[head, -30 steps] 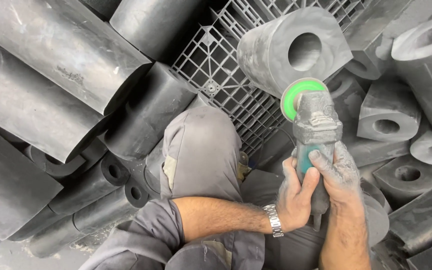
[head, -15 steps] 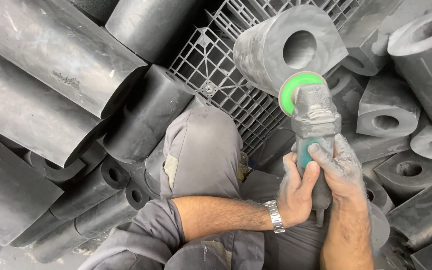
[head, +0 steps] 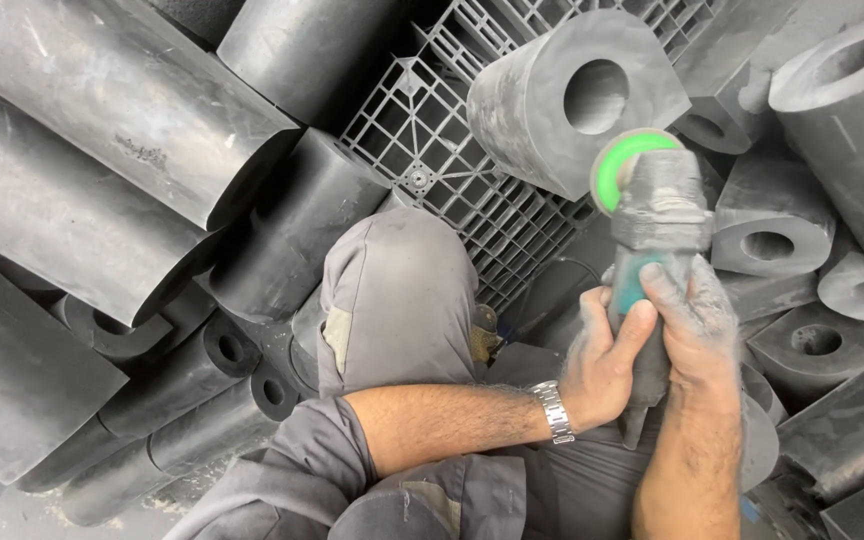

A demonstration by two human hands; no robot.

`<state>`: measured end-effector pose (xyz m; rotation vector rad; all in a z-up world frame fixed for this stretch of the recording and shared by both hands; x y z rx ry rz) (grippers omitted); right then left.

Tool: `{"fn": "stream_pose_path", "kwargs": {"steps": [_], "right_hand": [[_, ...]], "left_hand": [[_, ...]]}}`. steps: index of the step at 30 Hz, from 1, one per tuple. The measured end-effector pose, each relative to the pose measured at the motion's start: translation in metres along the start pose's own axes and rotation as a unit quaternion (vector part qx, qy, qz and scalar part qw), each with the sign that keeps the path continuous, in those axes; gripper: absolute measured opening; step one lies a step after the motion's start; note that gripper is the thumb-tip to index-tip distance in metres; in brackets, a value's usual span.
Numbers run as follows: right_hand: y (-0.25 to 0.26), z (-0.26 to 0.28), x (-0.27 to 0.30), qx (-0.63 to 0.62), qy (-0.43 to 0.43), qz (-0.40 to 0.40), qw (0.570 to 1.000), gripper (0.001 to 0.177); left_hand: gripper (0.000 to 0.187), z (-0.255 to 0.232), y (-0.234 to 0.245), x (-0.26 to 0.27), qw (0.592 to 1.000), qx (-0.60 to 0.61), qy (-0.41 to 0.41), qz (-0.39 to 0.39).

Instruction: Using a handheld angle grinder to sand and smooth the edges of large black rubber industrial components while sitting on the floor.

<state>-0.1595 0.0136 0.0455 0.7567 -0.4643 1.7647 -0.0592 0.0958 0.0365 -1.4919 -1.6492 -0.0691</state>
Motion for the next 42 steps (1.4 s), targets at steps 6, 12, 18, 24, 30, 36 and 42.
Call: {"fn": "stream_pose_path", "kwargs": {"steps": [6, 12, 18, 24, 30, 36, 42], "right_hand": [[-0.009, 0.009, -0.01, 0.012, 0.011, 0.03, 0.999, 0.044], [-0.001, 0.011, -0.007, 0.015, 0.015, -0.006, 1.0, 0.043], [-0.02, 0.022, -0.016, 0.046, 0.014, 0.044, 0.998, 0.043], [-0.013, 0.015, -0.015, 0.028, 0.024, 0.017, 0.999, 0.041], [-0.027, 0.025, -0.025, 0.051, 0.031, 0.053, 0.997, 0.043], [-0.028, 0.03, -0.016, 0.06, 0.051, 0.04, 0.996, 0.042], [-0.022, 0.022, -0.013, -0.009, 0.044, 0.0, 0.999, 0.041]], "left_hand": [[0.069, 0.01, 0.001, 0.0, 0.994, 0.051, -0.083, -0.049], [0.066, 0.003, -0.005, -0.009, 0.999, -0.005, -0.047, -0.018], [0.068, 0.007, 0.0, -0.001, 0.989, 0.064, -0.114, -0.075], [0.065, 0.0, 0.001, -0.008, 0.998, 0.0, -0.048, -0.051], [0.066, 0.004, 0.007, -0.008, 0.985, 0.044, -0.128, -0.102], [0.07, -0.003, 0.004, -0.015, 0.994, 0.028, -0.081, -0.063], [0.07, 0.007, 0.002, -0.011, 0.994, 0.01, -0.082, -0.078]]}}
Point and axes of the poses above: each hand's wrist, its own x-axis away from the middle knuckle, its own y-axis out of the back of the hand, z = x × y, the point moved 1 cm from there along -x, towards the middle knuckle, and after that the axes turned 3 degrees about z, right-handed, at the moved point
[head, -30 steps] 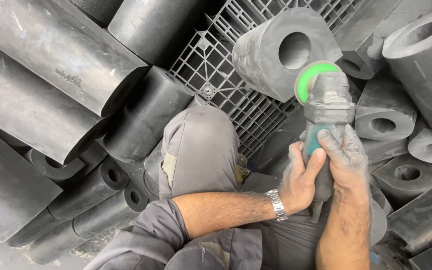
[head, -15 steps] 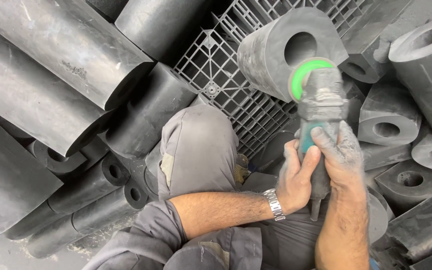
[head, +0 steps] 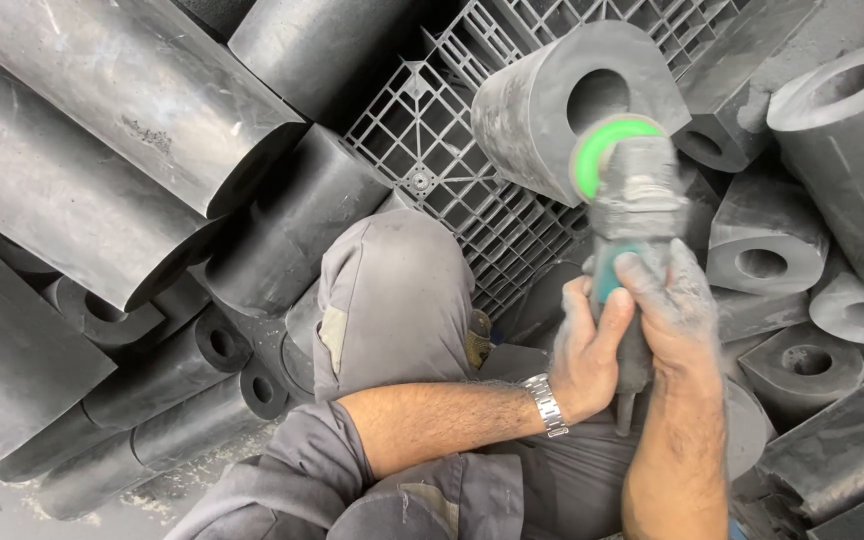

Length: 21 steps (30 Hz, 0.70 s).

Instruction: Using a handheld angle grinder to sand and smooth the edges of large black rubber industrial components while sitting on the floor.

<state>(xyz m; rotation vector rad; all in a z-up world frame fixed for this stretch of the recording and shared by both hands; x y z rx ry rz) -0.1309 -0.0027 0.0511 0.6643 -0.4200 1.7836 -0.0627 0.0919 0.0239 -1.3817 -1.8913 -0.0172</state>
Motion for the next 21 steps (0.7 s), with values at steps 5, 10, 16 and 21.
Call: {"fn": "stream_pose_path", "kwargs": {"steps": [5, 10, 16, 21], "right_hand": [[-0.007, 0.004, -0.019, 0.121, 0.045, 0.07, 0.989, 0.041], [0.02, -0.007, -0.004, 0.016, -0.012, 0.03, 0.999, 0.039], [0.033, -0.015, 0.006, -0.042, 0.043, -0.005, 0.998, 0.046], [0.037, -0.019, 0.011, 0.033, -0.019, 0.084, 0.996, 0.055]], "left_hand": [[0.073, -0.012, 0.003, -0.008, 0.997, 0.053, -0.035, -0.035], [0.072, -0.008, -0.011, -0.015, 0.998, -0.03, 0.041, 0.021], [0.072, 0.015, -0.019, 0.002, 0.998, -0.052, -0.019, 0.012], [0.074, 0.017, -0.02, 0.017, 0.999, 0.034, 0.003, 0.028]]}}
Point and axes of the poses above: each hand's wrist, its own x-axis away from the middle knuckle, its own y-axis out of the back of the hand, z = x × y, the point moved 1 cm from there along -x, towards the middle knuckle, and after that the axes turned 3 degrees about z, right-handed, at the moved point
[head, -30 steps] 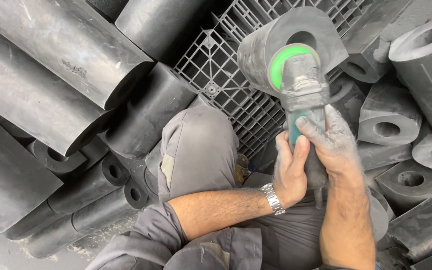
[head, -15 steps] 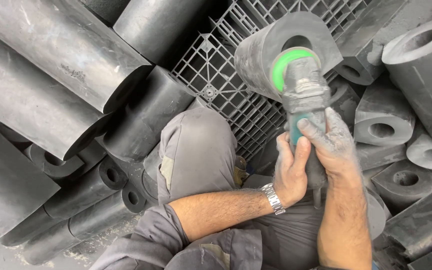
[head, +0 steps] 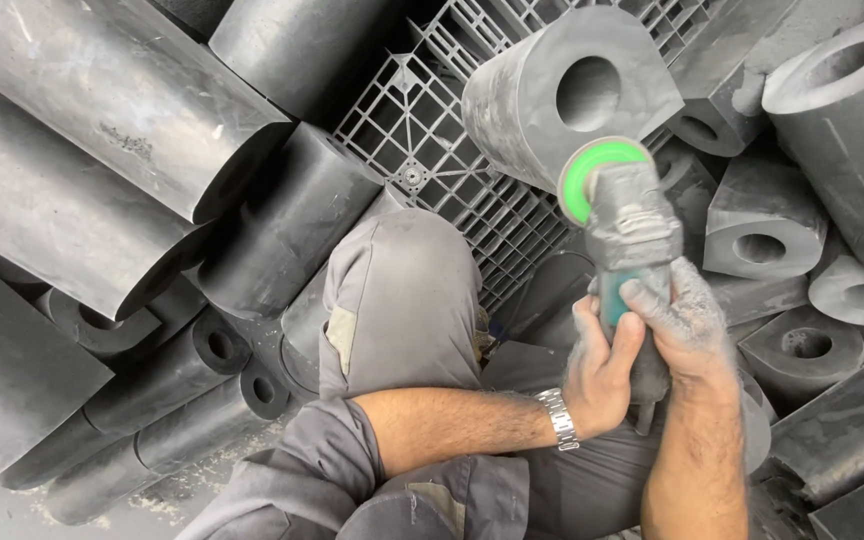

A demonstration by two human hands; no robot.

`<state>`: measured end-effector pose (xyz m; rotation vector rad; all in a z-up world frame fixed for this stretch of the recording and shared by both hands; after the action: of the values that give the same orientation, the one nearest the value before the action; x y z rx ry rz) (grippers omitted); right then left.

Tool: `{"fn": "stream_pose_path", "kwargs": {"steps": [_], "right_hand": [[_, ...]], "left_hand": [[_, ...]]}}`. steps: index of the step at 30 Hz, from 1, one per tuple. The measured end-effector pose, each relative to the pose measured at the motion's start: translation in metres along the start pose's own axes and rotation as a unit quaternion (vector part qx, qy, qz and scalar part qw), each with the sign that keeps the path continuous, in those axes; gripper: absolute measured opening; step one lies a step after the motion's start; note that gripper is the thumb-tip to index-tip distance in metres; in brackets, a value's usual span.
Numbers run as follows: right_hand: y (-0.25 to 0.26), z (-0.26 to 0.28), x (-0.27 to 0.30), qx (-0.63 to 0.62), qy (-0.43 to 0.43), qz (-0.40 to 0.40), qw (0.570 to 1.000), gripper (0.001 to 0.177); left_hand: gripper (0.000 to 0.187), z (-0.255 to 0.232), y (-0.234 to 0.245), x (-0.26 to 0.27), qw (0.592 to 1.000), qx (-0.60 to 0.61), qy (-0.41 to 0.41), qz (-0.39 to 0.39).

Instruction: Using a handheld angle grinder to sand and smooth the edges of large black rubber industrial components while sitting on the floor.

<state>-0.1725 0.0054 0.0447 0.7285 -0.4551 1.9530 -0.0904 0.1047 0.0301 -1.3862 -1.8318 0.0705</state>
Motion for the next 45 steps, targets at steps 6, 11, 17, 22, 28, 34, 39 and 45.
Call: {"fn": "stream_pose_path", "kwargs": {"steps": [6, 11, 17, 22, 28, 34, 39, 45], "right_hand": [[0.023, -0.008, -0.001, -0.072, 0.026, -0.061, 0.995, 0.048], [0.01, 0.007, -0.003, 0.011, -0.009, -0.005, 1.0, 0.048], [0.031, 0.019, -0.019, -0.025, -0.004, -0.053, 0.998, 0.037], [0.031, 0.023, -0.026, -0.072, 0.09, -0.079, 0.99, 0.033], [0.038, 0.005, -0.023, 0.097, 0.036, -0.043, 0.994, 0.047], [0.047, 0.019, -0.023, -0.044, 0.004, -0.06, 0.997, 0.039], [0.044, 0.023, -0.02, -0.083, 0.103, -0.107, 0.985, 0.038], [0.044, 0.012, -0.02, -0.001, 0.052, -0.031, 0.998, 0.046]], "left_hand": [[0.07, 0.001, -0.012, -0.014, 0.998, -0.045, 0.03, 0.021], [0.076, 0.001, -0.01, 0.0, 1.0, -0.013, 0.013, -0.007], [0.082, -0.012, -0.027, -0.045, 0.995, -0.084, 0.055, 0.008], [0.086, -0.02, -0.023, -0.053, 0.995, -0.077, 0.045, 0.049], [0.088, 0.001, -0.02, -0.024, 0.999, -0.033, 0.006, -0.002], [0.09, -0.006, -0.032, -0.062, 0.994, -0.076, 0.048, 0.063], [0.092, -0.008, -0.035, -0.058, 0.992, -0.088, 0.053, 0.077], [0.094, 0.016, -0.029, -0.035, 0.997, -0.048, 0.01, 0.054]]}}
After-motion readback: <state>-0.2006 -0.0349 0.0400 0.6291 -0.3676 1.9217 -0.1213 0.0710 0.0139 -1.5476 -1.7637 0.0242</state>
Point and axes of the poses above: each hand's wrist, its own x-axis away from the middle knuckle, its own y-axis out of the back of the hand, z = x × y, the point moved 1 cm from there along -x, towards the middle knuckle, and after that the axes turned 3 degrees about z, right-handed, at the moved point
